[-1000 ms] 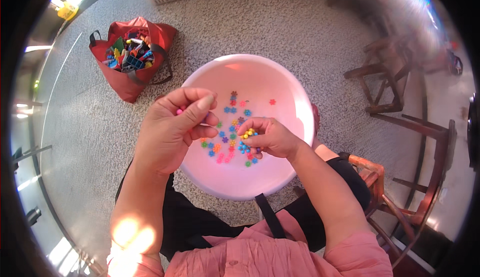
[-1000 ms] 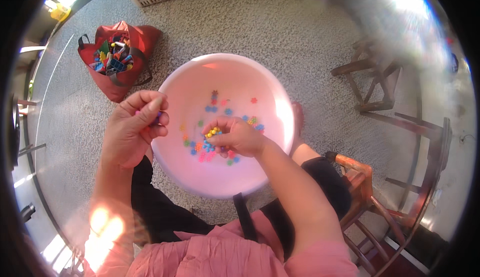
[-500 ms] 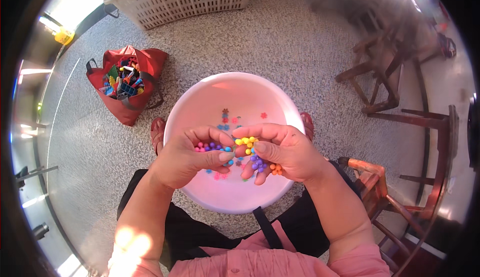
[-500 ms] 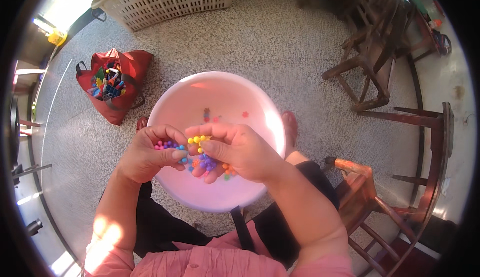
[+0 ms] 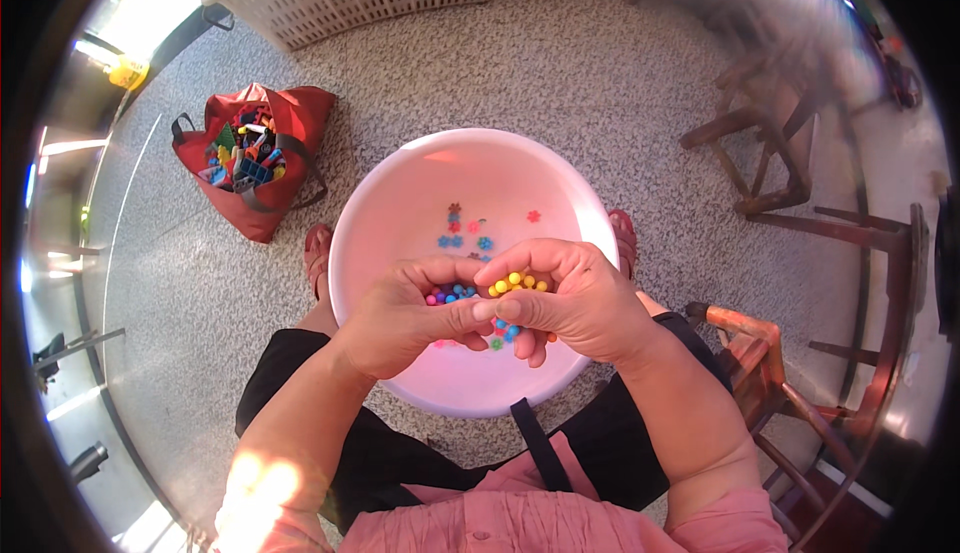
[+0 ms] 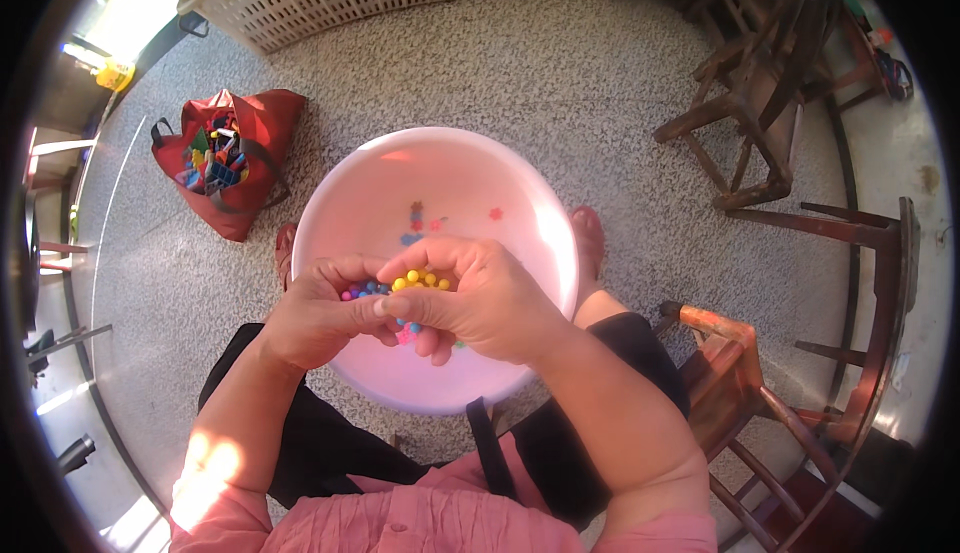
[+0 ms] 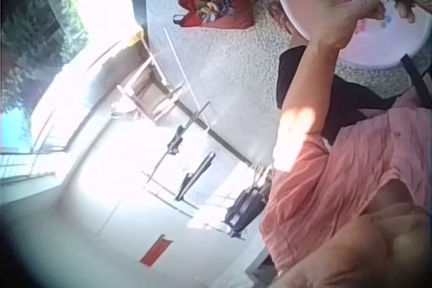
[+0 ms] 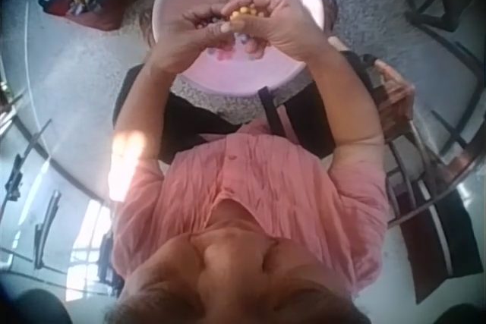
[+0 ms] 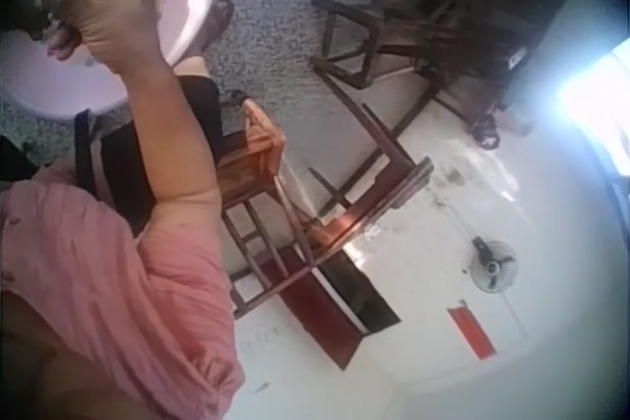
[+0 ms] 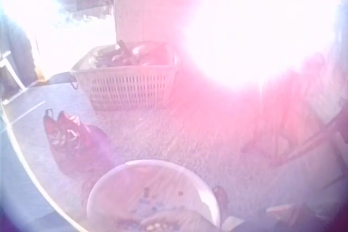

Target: Assembling interlocking plastic toy pieces over a basin.

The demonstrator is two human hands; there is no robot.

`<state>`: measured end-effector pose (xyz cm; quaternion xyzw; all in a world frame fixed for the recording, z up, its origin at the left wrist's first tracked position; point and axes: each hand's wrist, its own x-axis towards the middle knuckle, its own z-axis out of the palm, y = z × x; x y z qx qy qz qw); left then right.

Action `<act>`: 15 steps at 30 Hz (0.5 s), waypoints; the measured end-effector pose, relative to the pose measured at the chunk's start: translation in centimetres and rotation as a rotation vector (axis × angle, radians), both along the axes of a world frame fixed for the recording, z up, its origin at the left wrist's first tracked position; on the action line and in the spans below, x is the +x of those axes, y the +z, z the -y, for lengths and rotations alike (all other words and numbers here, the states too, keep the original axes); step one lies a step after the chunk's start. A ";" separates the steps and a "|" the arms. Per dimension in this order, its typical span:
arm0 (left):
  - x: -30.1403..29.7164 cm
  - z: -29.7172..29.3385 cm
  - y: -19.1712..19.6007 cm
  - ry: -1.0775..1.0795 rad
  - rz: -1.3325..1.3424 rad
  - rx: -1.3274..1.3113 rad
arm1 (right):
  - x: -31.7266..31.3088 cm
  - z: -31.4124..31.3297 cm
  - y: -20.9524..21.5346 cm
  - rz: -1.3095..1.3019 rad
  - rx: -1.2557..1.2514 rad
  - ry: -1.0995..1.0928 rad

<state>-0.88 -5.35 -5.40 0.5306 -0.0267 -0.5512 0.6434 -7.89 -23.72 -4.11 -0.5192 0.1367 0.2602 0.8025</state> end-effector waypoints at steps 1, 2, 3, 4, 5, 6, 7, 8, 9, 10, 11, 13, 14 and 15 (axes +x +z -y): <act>-0.1 0.0 -0.2 0.024 0.005 -0.011 | 0.0 -0.3 -0.1 0.000 0.002 0.003; -0.2 0.1 -0.4 0.045 0.005 -0.025 | -0.2 -0.5 -0.4 -0.028 0.029 -0.047; -0.1 0.0 -0.5 0.046 0.001 -0.025 | -0.3 -0.6 -0.6 -0.056 0.056 -0.097; 0.2 0.0 -0.5 0.059 0.023 -0.016 | -0.2 -0.6 -0.6 -0.061 0.057 -0.094; 0.4 -0.1 -0.5 0.073 0.042 -0.002 | -0.1 -0.6 -0.6 -0.027 0.042 -0.096; 0.8 -0.3 -0.6 0.078 0.034 0.004 | 0.0 -0.7 -0.5 0.007 0.027 -0.097; 1.2 -0.6 -0.6 0.085 0.036 0.035 | 0.1 -1.0 -0.4 -0.041 0.008 -0.158; 1.5 -0.7 -0.5 0.090 0.039 0.062 | 0.0 -0.8 -0.8 -0.049 0.010 -0.155; 1.4 -0.3 0.0 0.179 0.042 0.045 | -0.2 -0.4 -1.6 -0.022 -0.079 -0.112; 1.6 -0.4 0.3 0.183 0.033 0.048 | -0.2 -0.2 -2.2 0.005 -0.167 -0.069; 1.9 -0.6 0.4 0.191 0.061 0.063 | -0.1 -0.4 -2.4 0.006 -0.218 -0.070; 2.4 -1.2 0.6 0.179 0.134 0.089 | -0.1 -0.3 -2.9 0.003 -0.285 -0.047; 2.3 -1.2 0.5 0.183 0.131 0.089 | 0.0 -0.3 -3.3 0.011 -0.360 -0.031; 2.1 -0.9 0.5 0.297 0.132 0.056 | 0.0 -0.5 -3.8 0.010 -0.360 -0.027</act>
